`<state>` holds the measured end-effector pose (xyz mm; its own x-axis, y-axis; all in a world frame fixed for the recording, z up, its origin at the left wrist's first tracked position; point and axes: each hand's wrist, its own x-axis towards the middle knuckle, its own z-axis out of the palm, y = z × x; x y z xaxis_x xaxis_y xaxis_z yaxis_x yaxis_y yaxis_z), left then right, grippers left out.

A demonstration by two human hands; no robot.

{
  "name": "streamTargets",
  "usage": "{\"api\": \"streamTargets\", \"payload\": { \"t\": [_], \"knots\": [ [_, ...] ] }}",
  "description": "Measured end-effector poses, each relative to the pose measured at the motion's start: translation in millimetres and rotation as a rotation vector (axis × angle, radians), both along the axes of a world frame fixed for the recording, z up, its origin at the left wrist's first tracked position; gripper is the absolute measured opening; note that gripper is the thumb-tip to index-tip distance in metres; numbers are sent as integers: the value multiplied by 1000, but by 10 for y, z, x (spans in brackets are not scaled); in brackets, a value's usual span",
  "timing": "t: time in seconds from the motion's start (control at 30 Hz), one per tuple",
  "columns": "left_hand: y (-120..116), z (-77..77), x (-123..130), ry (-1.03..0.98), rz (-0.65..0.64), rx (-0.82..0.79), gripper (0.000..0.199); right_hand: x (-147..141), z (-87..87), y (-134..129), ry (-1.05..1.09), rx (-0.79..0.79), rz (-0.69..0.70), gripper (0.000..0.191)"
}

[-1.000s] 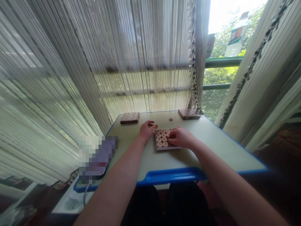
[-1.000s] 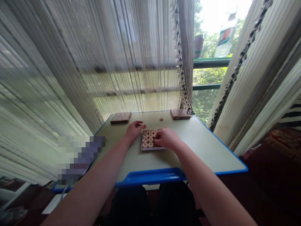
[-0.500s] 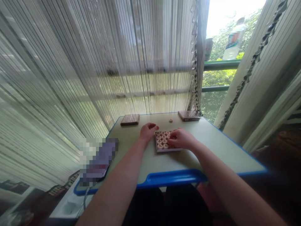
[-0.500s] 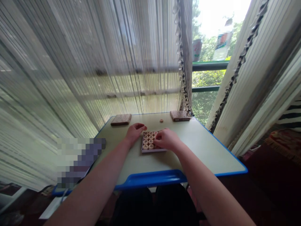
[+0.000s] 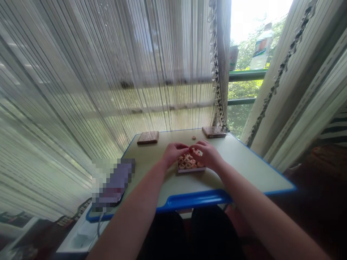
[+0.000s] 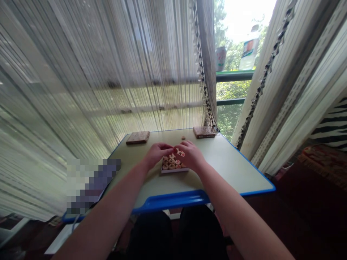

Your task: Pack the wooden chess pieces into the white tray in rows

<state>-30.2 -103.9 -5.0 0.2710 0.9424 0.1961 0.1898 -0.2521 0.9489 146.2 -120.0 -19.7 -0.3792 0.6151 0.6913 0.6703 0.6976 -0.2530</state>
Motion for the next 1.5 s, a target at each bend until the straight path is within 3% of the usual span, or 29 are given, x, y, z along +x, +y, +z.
{"api": "streamTargets", "payload": {
  "t": [0.33, 0.53, 0.77, 0.97, 1.5],
  "knots": [
    [-99, 10, 92, 40, 32, 32, 27, 23, 62, -80, 60, -75, 10, 12],
    [-39, -7, -8, 278, 542, 386, 25, 43, 97, -90, 2, -296, -24, 16],
    [85, -139, -93, 465, 702, 376, 26, 20, 80, -94, -131, -407, -52, 20],
    [178, -212, -134, 481, 702, 348, 27, 28, 61, -81, -167, -391, -52, 19],
    [178, -240, -156, 497, 686, 332, 26, 42, 71, -95, -141, -389, -2, 22]
  ]
}}
